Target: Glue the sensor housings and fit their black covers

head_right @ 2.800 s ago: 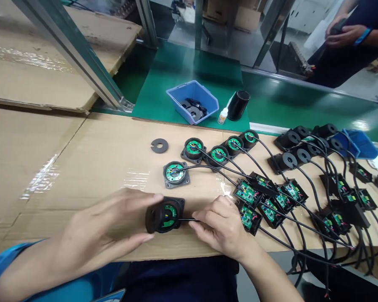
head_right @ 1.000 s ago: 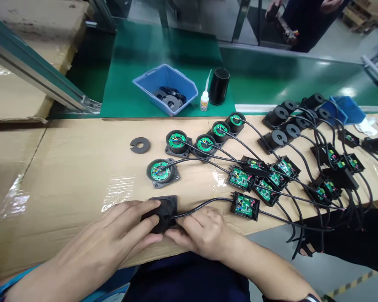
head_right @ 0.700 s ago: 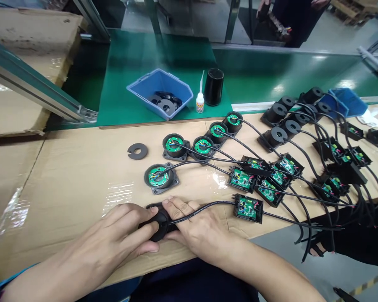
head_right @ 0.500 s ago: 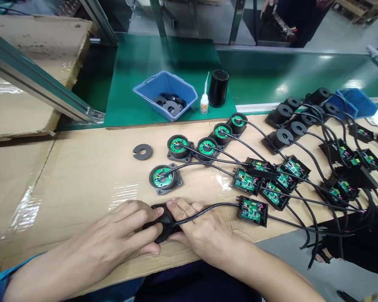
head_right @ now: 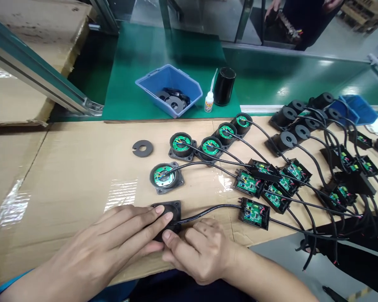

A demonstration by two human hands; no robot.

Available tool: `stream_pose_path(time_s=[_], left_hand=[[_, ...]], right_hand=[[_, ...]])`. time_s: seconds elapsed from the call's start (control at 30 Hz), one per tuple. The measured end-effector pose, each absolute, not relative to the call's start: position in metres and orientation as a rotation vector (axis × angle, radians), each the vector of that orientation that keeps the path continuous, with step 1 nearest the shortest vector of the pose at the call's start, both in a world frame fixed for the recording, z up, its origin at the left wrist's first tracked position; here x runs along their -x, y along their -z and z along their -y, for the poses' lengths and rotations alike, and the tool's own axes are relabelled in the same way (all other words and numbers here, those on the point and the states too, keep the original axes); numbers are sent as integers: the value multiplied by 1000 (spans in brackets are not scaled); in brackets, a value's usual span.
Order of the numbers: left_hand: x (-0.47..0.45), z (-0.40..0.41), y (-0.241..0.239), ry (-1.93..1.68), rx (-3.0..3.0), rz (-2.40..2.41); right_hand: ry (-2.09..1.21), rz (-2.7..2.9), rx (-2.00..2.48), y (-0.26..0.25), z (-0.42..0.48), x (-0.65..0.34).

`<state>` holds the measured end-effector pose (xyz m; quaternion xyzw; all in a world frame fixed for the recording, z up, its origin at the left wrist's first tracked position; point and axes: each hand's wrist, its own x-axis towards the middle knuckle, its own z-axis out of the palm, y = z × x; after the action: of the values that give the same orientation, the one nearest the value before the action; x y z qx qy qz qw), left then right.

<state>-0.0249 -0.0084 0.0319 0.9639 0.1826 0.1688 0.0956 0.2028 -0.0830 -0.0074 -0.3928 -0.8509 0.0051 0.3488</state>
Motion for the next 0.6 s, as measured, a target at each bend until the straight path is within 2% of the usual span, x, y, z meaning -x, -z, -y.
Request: stream_pose_path(time_s=[0.17, 0.27, 0.6], left_hand=[[20, 5, -27, -607, -2984, -540], [22, -1, -23, -651, -2858, -605], [34, -7, -14, -365, -2230, -736]], right_hand=[[-116, 2200, 1157, 5, 81, -197], [-131, 2177, 1145, 6, 81, -197], [-138, 2145, 1113, 12, 81, -197]])
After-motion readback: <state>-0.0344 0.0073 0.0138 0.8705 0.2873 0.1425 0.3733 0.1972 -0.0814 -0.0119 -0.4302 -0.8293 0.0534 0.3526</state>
